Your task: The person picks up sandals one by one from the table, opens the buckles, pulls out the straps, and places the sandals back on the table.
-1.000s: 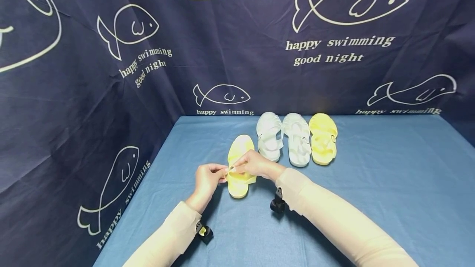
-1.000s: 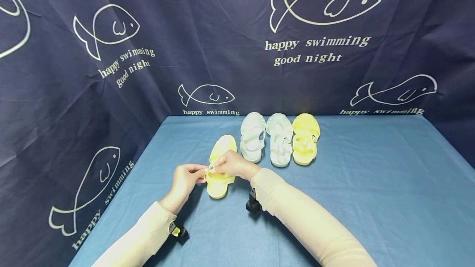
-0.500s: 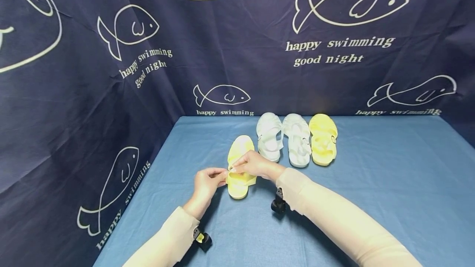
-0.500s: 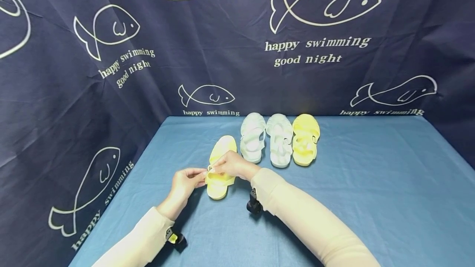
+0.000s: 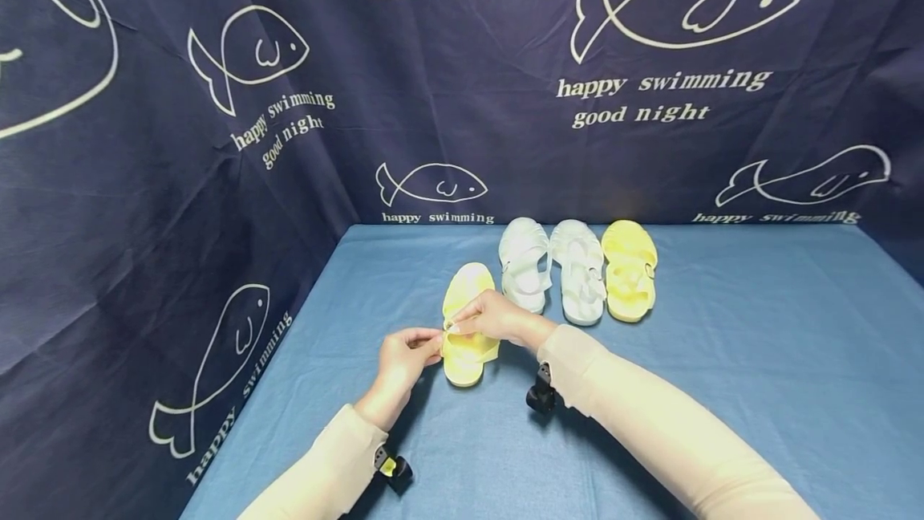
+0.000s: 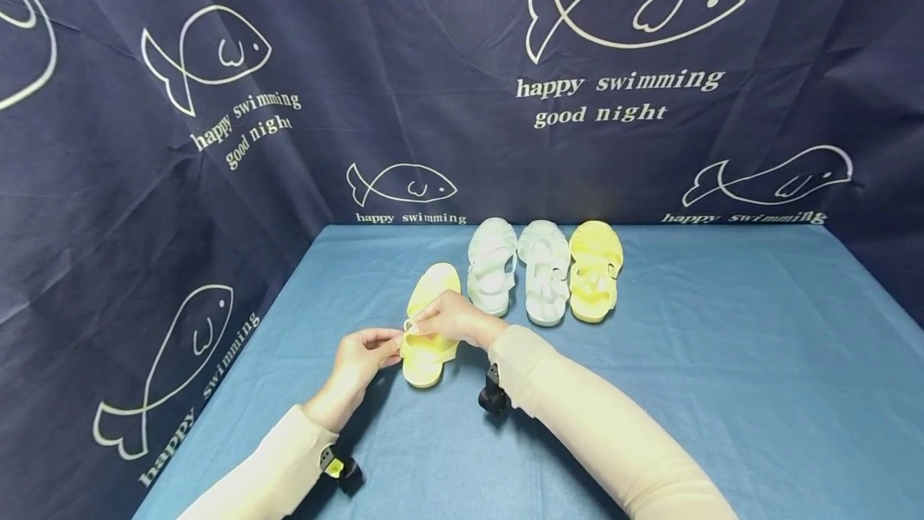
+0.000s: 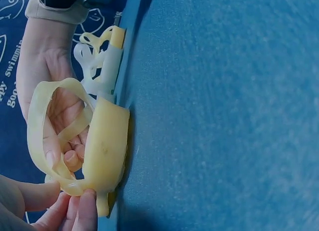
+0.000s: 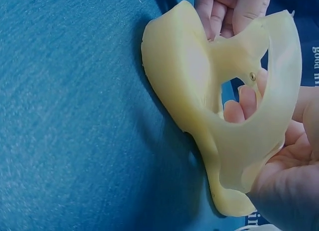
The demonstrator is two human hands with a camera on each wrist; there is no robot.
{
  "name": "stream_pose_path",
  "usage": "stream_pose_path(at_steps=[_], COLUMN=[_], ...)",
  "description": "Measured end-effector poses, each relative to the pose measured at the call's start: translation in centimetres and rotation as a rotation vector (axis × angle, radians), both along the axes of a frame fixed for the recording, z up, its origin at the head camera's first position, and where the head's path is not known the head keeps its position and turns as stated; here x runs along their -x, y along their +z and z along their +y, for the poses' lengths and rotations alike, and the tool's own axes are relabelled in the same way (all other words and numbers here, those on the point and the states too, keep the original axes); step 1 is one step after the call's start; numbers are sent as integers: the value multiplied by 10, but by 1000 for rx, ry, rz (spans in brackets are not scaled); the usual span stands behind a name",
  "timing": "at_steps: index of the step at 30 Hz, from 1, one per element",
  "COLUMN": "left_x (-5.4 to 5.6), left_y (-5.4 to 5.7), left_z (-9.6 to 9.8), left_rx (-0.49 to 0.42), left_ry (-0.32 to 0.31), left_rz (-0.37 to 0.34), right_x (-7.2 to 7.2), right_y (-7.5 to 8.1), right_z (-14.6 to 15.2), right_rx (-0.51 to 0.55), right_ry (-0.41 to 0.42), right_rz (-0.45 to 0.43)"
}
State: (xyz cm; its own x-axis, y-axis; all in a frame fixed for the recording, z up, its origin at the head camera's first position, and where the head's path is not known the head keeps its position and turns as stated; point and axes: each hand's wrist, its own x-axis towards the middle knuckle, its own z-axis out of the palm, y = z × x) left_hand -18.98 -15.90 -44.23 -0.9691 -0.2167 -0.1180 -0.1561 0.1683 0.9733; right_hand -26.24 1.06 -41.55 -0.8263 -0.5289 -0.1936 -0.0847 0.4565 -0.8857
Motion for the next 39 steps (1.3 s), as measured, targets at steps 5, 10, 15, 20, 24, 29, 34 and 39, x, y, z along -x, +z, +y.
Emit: stream_pose_path(at_steps=[5,10,15,20,24,29,34,39], left_x=[0,-1,-1,0,0,1,3,5], left_y=[0,2,5,3,3,2,4,5], left_z=[1,2,1,0,0,-1,-1,-1], left_rx=[40,132,172,208,229,186,195,196], left_ry=[8,26,29,23,14,-4,-15,-20], left_rz=[30,54,66,80,99,113,129,136], right_x=[0,0,0,1,2,3,4,6], right_y=[1,0,-1,-2,-2,-4,-5,-6], right_z=[2,2,1,0,1,2,2,2], right_rx=[5,25,31,35,33,44,35,33], right_ry=[-5,-4,-10,-13,-17,-9,7,12], right_rz=[-19,-23,-29,-40,-54,-59,-49,-53])
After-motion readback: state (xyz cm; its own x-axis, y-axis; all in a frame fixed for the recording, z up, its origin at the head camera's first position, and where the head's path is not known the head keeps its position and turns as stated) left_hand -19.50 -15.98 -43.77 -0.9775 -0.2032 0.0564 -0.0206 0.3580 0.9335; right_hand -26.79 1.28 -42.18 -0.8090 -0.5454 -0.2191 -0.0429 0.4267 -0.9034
